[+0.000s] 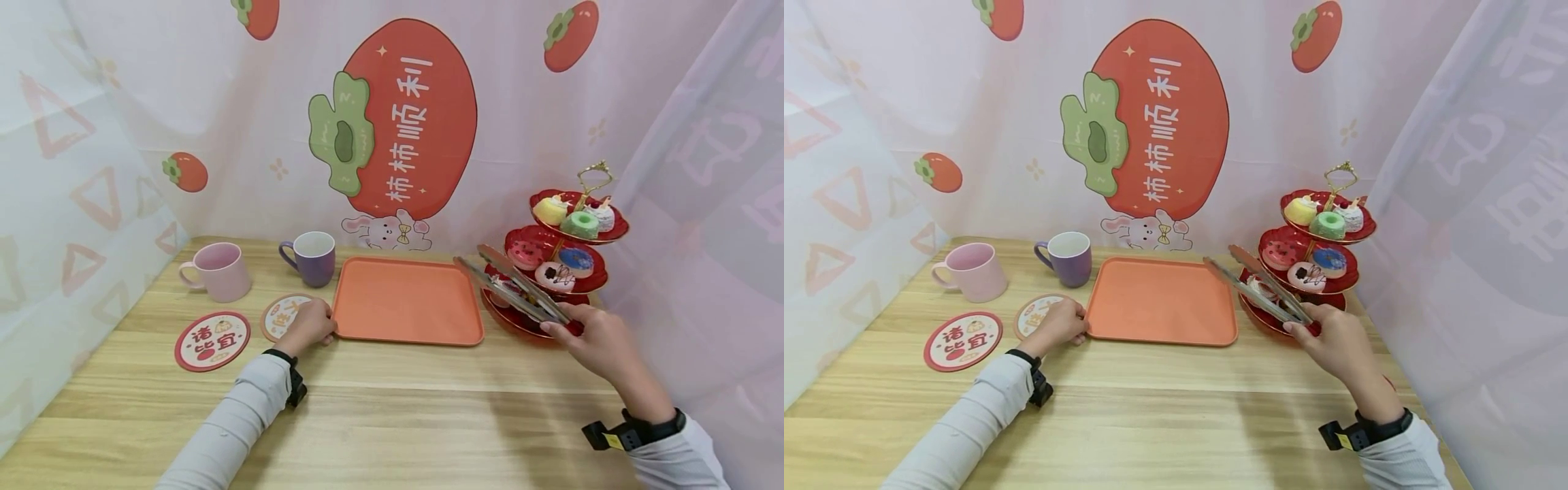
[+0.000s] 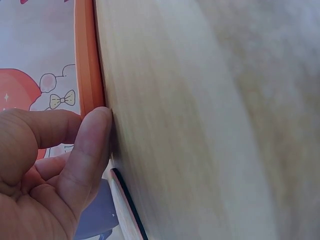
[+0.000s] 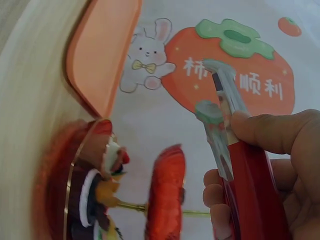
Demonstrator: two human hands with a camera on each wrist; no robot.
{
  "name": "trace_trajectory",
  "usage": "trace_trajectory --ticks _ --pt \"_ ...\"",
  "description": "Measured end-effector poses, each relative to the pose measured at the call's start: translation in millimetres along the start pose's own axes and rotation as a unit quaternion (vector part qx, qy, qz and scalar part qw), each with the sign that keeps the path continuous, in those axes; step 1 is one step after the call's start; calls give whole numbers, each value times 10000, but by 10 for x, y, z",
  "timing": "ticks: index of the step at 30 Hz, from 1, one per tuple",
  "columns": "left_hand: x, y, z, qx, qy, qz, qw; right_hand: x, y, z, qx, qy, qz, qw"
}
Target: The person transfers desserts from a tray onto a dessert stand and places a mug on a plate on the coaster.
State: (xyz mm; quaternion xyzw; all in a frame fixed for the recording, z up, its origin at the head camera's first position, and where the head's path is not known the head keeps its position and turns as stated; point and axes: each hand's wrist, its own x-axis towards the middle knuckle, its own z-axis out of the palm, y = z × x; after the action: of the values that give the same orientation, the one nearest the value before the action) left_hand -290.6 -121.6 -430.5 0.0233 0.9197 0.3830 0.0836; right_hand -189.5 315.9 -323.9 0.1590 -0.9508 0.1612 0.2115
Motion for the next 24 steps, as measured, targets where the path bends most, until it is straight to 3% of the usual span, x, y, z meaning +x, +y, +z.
trace_trajectory --ticks 10,24 --pt "-6 -7 0 -58 55 20 10000 75 -21 438 480 -420 219 9977" --pt "-18 8 -7 43 69 14 10000 208 -105 928 705 -795 394 9936"
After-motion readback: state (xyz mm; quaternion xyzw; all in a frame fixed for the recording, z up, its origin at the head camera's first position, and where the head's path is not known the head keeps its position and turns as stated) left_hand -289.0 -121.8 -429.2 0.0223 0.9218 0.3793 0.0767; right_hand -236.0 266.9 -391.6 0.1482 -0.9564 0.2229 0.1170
